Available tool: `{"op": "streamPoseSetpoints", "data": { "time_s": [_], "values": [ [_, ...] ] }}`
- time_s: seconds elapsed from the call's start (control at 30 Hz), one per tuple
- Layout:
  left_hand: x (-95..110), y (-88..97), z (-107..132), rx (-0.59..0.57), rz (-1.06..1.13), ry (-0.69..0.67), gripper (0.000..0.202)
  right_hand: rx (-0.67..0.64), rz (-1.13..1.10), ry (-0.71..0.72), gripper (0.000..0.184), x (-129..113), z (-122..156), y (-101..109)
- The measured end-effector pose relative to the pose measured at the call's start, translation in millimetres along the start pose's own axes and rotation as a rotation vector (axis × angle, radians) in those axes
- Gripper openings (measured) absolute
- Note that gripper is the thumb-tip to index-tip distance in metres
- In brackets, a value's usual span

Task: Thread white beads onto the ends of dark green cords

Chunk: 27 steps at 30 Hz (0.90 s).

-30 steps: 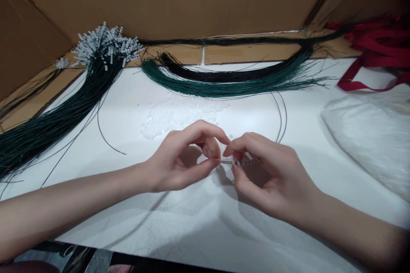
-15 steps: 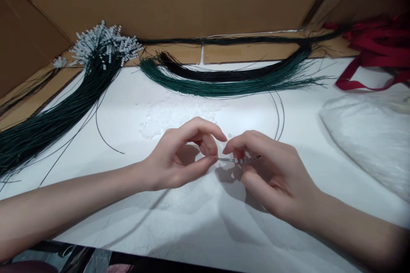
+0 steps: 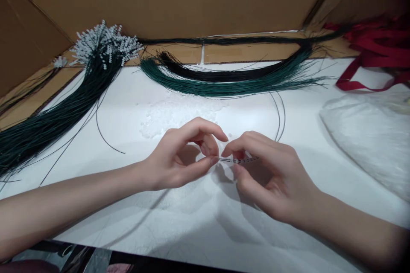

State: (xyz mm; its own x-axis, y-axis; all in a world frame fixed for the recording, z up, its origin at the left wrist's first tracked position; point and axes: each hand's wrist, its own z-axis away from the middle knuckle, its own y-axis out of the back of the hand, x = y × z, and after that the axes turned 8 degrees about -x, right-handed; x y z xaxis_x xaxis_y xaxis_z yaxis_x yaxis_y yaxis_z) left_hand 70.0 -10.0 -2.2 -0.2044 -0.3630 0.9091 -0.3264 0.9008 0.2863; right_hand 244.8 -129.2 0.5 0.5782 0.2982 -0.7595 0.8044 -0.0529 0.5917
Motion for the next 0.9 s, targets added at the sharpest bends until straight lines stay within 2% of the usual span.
{"op": "streamPoseSetpoints", "data": {
  "time_s": [0.1, 0.23, 0.3, 0.37, 0.47, 0.57, 0.63, 0.9],
  "values": [
    [-2, -0.9, 1, -0.015, -0.021, 0.009, 0.036, -0.015, 0.04, 0.011, 0.007, 1, -2, -1],
    [0, -1.3, 2, -0.023, -0.053, 0.001, 0.033, -0.035, 0.051, 0.017, 0.011, 3, -2, -2],
    [2, 0.6, 1, 0.009, -0.102, 0.01, 0.029, -0.033, 0.048, 0.021, 0.012, 3, -2, -2],
    [4, 4.9, 0, 0.071, -0.222, 0.006, 0.025, -0.031, 0.049, 0.024, 0.011, 4, -3, -3],
    [2, 14.7, -5, 0.157, -0.517, -0.052, 0.02, -0.039, 0.052, 0.02, 0.012, 4, -4, -3],
    [-4, 24.2, -10, 0.154, -0.803, -0.027, 0.016, -0.042, 0.055, 0.011, 0.012, 5, -3, -3],
    [-8, 28.1, -13, 0.129, -0.907, 0.024, 0.013, -0.039, 0.056, 0.015, 0.012, 5, -1, -3],
    [-14, 26.7, -15, 0.083, -0.942, 0.08, 0.006, -0.039, 0.069, 0.028, 0.014, 1, -3, -2]
  ]
}}
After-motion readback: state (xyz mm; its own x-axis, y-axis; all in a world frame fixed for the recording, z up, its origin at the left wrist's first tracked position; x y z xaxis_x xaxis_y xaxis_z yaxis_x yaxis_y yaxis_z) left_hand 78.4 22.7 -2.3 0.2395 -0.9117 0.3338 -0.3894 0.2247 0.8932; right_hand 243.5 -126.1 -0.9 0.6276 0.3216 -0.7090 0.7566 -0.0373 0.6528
